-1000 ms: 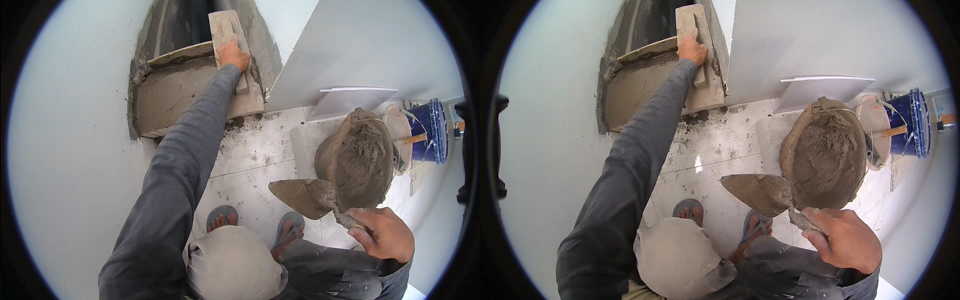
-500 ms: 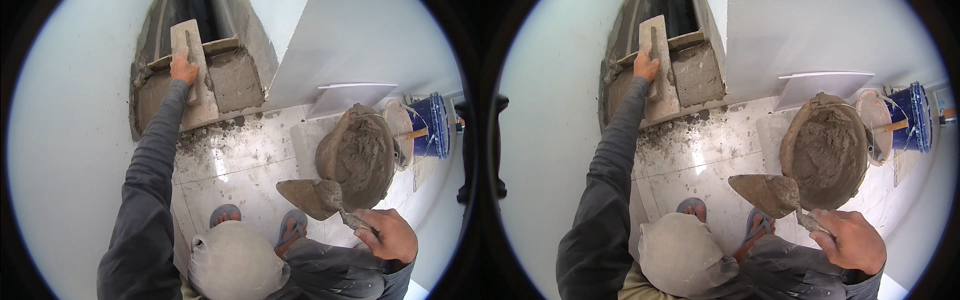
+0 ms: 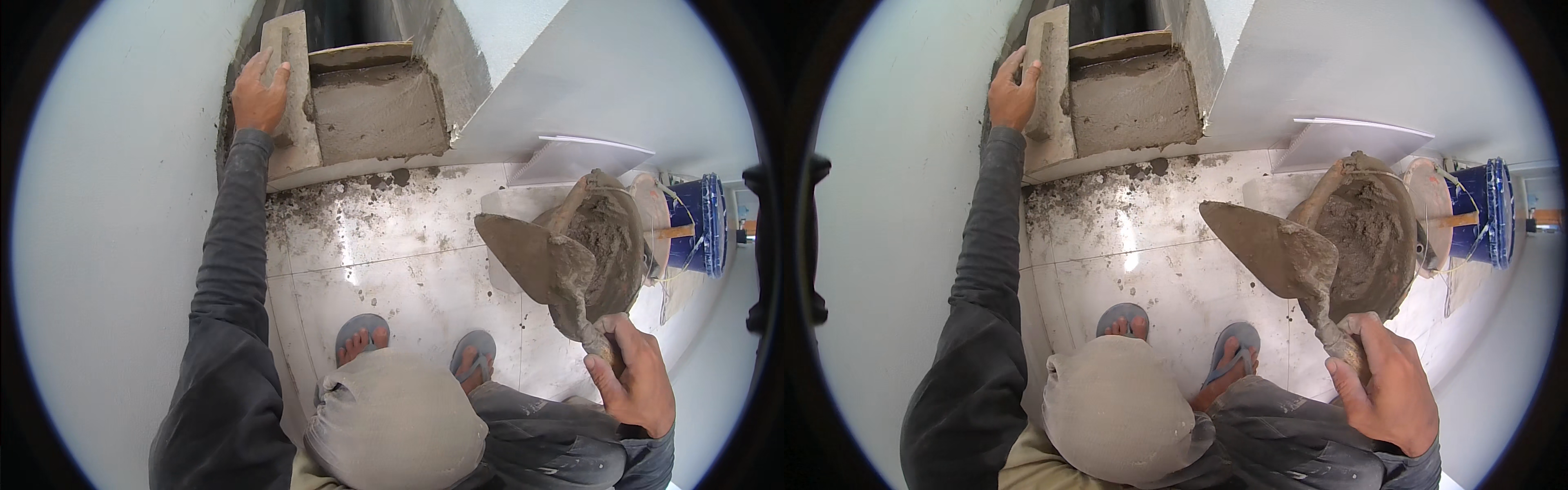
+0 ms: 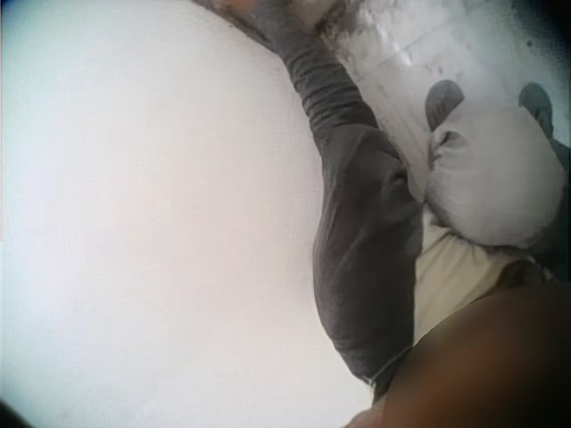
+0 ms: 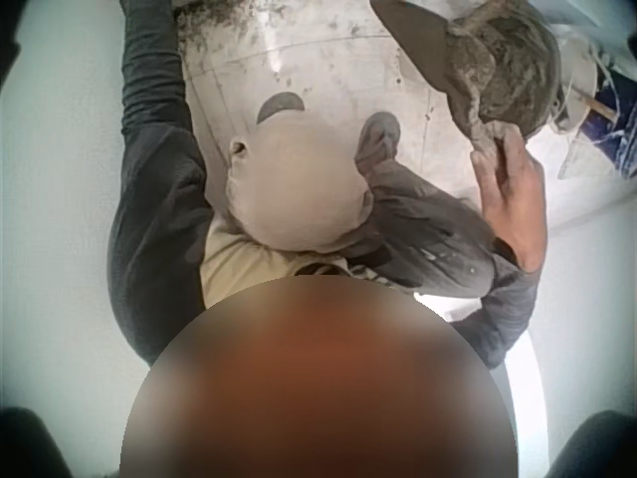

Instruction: The person scoops cement from a bucket with a trowel and applies it to a wall recess, then smooths the surface with a wooden float. The person repeatedly adds and levels the cement to fill the recess.

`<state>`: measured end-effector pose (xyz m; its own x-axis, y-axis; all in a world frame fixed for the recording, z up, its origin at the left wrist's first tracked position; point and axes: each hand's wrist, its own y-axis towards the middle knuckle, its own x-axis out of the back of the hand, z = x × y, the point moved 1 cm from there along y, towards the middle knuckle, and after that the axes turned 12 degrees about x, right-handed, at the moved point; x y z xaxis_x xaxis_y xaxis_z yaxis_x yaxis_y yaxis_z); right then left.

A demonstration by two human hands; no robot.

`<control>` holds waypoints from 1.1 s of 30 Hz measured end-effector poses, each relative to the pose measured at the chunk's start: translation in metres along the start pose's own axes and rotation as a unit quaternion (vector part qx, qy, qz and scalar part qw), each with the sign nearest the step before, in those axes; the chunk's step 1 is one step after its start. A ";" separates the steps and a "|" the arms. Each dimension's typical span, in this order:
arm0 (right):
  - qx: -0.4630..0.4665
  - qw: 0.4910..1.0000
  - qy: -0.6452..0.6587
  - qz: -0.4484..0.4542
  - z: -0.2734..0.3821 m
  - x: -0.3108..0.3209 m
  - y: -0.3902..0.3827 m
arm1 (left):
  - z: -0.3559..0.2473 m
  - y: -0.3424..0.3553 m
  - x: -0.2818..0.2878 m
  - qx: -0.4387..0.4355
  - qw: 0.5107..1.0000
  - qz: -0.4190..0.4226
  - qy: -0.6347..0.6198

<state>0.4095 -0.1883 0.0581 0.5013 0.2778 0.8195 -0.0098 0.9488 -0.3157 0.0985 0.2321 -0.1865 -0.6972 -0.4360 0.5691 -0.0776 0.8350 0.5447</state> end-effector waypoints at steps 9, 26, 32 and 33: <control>0.067 0.995 0.050 0.053 0.015 -0.072 0.092 | -0.018 -0.228 0.063 0.177 0.976 0.041 -0.123; -0.073 0.954 0.199 -0.213 0.005 -0.211 0.198 | 0.059 -0.275 0.046 0.214 0.976 0.034 0.019; -0.047 0.968 0.097 -0.225 0.016 -0.203 0.209 | 0.057 -0.275 0.046 0.228 0.973 0.038 0.028; -0.043 0.972 0.067 -0.223 0.021 -0.201 0.210 | 0.057 -0.276 0.046 0.228 0.972 0.042 0.029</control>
<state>0.2888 -0.0416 -0.1634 0.5478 -0.1851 0.8159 0.3035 0.9527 0.0124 0.0472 0.0011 -0.3458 -0.6744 -0.3665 0.6410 -0.3390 0.9249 0.1722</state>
